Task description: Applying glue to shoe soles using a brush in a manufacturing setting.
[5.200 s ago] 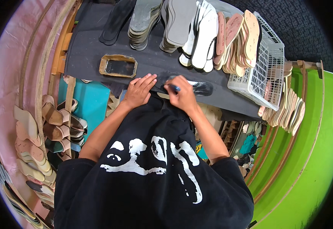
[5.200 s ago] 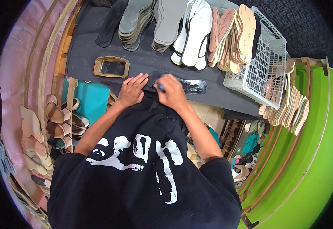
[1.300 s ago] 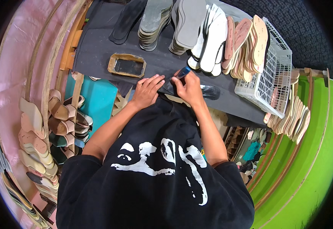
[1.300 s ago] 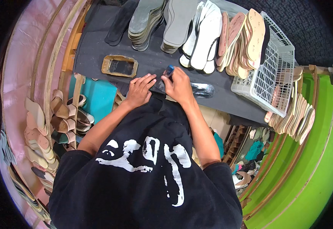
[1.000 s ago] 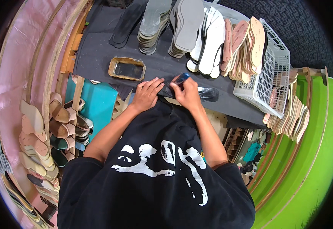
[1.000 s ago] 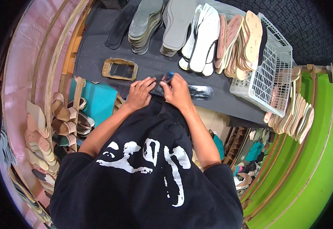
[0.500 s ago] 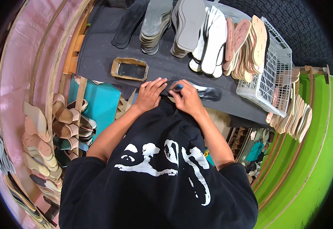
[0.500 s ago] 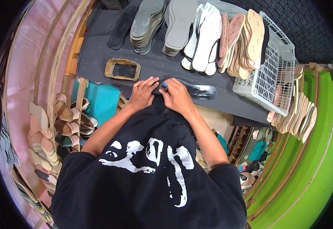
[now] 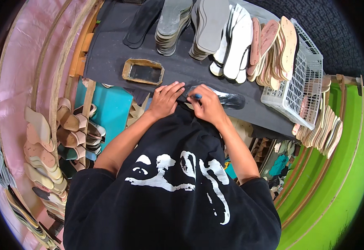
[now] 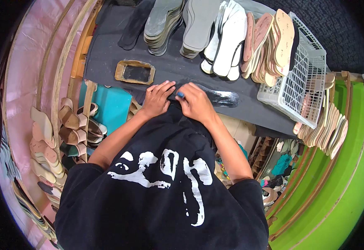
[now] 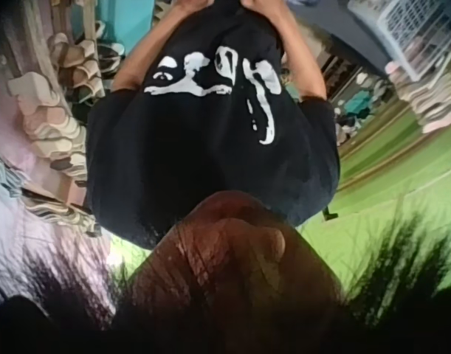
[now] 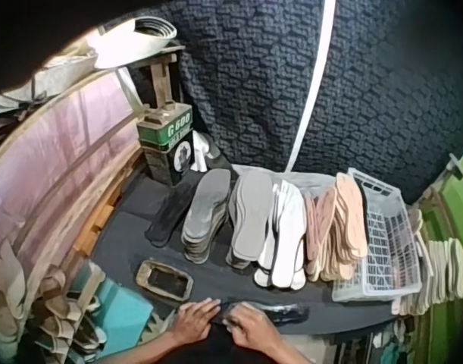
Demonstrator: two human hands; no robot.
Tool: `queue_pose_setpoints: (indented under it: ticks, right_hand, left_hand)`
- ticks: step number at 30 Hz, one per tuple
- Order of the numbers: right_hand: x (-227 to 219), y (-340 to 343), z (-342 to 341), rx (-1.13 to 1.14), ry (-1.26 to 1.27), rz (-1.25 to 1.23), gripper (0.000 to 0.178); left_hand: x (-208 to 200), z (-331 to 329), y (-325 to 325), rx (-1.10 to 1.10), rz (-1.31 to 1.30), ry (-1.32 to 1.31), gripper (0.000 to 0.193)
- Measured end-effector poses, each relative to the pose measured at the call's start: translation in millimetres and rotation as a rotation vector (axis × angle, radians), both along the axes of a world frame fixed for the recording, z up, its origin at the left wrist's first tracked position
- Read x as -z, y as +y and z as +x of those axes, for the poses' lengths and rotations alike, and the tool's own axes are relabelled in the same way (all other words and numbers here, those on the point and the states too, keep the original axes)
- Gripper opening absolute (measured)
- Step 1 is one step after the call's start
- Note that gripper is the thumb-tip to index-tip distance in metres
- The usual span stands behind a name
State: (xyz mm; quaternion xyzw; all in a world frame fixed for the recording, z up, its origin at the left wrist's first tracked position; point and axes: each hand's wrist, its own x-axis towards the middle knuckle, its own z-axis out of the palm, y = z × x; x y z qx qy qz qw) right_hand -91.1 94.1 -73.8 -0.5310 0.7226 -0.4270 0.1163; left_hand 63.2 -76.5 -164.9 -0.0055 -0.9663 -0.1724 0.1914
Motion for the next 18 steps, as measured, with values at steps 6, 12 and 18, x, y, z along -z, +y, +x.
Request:
queue_pose_setpoints:
  ticks: [6,12,18]
  right_hand:
    - [1.9,0.2,-5.6,0.091,-0.085,-0.066,0.014]
    - [11.0,-3.3,-19.3,0.276,-0.121,-0.111,0.013]
    - [4.7,-7.7,-12.5,0.116,-0.041,-0.083,0.011]
  left_hand:
    - [0.2,-1.9,0.6,0.002,-0.026,0.022,0.069]
    - [4.9,-1.1,2.7,-0.016,-0.019,0.034,0.069]
    - [2.8,-0.7,1.2,-0.015,-0.006,0.04,0.068]
